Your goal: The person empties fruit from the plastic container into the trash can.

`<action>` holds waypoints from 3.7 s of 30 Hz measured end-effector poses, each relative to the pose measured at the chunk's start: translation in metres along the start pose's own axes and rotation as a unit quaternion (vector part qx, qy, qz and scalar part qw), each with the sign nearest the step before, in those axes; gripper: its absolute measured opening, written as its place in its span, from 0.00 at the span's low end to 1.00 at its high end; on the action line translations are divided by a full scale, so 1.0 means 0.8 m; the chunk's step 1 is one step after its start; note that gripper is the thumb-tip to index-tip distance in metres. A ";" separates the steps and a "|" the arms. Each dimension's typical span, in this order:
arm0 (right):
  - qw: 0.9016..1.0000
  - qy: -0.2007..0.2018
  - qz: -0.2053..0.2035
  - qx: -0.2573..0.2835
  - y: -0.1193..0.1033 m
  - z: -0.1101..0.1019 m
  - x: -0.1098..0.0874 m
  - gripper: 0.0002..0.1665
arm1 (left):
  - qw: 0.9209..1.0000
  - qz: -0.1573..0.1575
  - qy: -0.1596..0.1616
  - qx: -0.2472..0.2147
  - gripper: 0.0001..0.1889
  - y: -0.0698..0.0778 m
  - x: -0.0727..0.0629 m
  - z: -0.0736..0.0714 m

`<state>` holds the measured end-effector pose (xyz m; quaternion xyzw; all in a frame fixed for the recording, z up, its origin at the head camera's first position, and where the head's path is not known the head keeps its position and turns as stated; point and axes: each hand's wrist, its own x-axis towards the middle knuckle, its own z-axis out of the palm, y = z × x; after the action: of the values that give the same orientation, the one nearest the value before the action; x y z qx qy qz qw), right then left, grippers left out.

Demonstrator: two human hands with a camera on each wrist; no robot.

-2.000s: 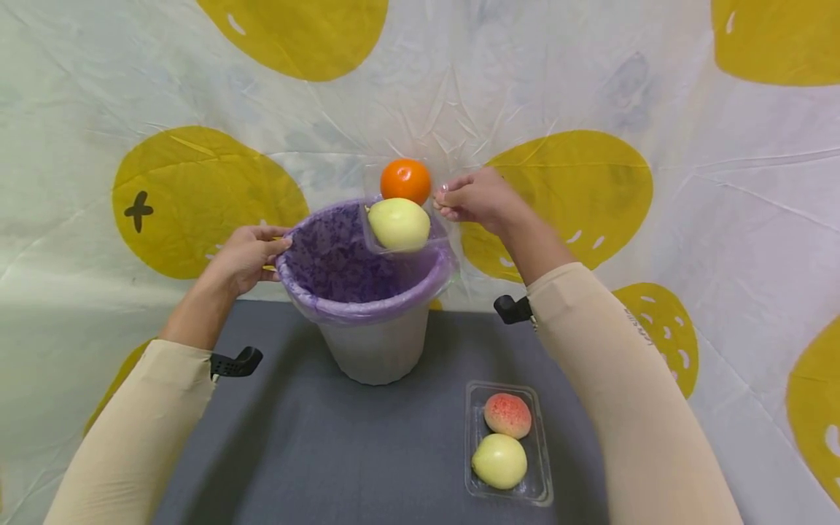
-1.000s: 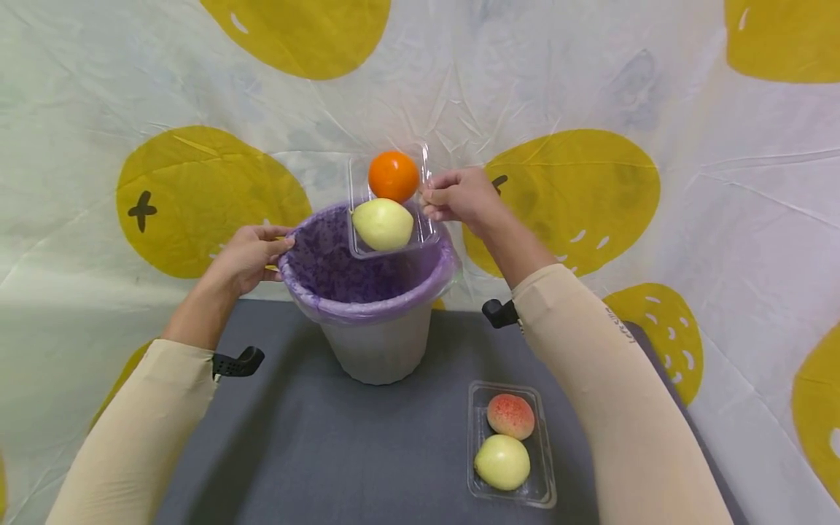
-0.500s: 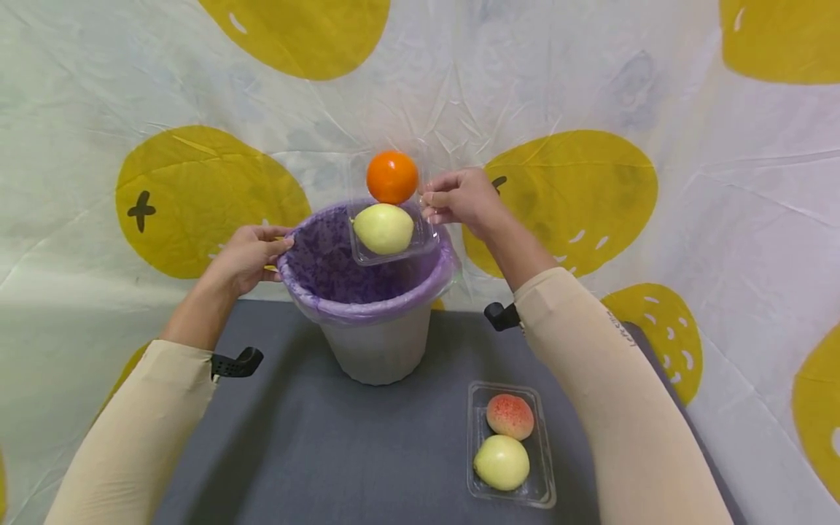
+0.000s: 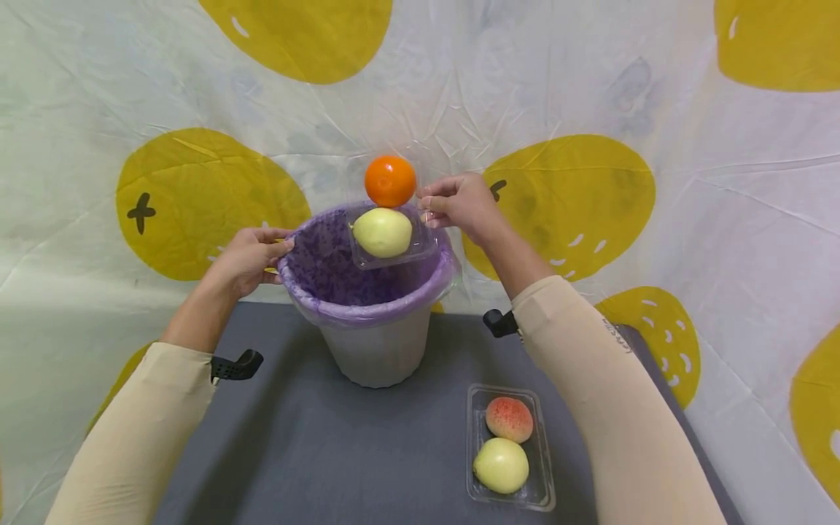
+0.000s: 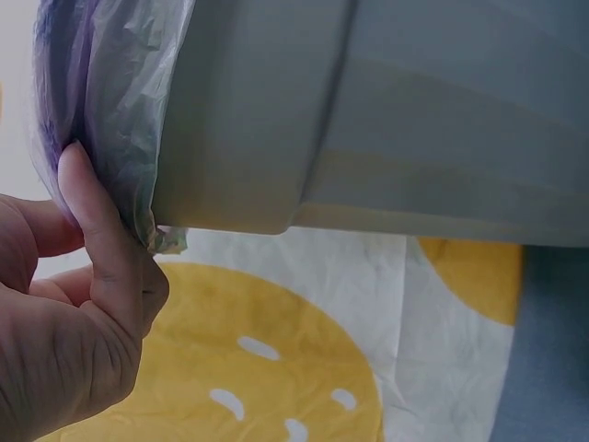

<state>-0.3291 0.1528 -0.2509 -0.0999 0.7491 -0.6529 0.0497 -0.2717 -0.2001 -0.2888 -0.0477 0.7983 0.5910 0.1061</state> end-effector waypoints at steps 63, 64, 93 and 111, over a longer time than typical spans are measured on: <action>0.973 0.116 -0.178 -0.095 0.021 0.016 -0.004 0.12 | 1.000 0.000 0.011 -0.005 0.25 -0.005 0.002 -0.004; 0.972 0.117 -0.180 -0.096 0.021 0.016 -0.004 0.12 | 1.000 0.000 0.010 -0.004 0.25 -0.004 0.001 -0.004; 0.955 0.151 -0.216 -0.138 0.017 0.026 -0.007 0.13 | 1.000 -0.003 -0.003 -0.013 0.27 -0.004 0.000 -0.006; 0.965 0.154 -0.212 -0.001 0.000 -0.009 -0.030 0.12 | 1.000 -0.002 -0.002 -0.022 0.27 -0.004 0.006 -0.008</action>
<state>-0.3071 0.1652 -0.2510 -0.1547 0.7103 -0.6551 -0.2058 -0.2762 -0.2070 -0.2910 -0.0507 0.7848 0.6083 0.1076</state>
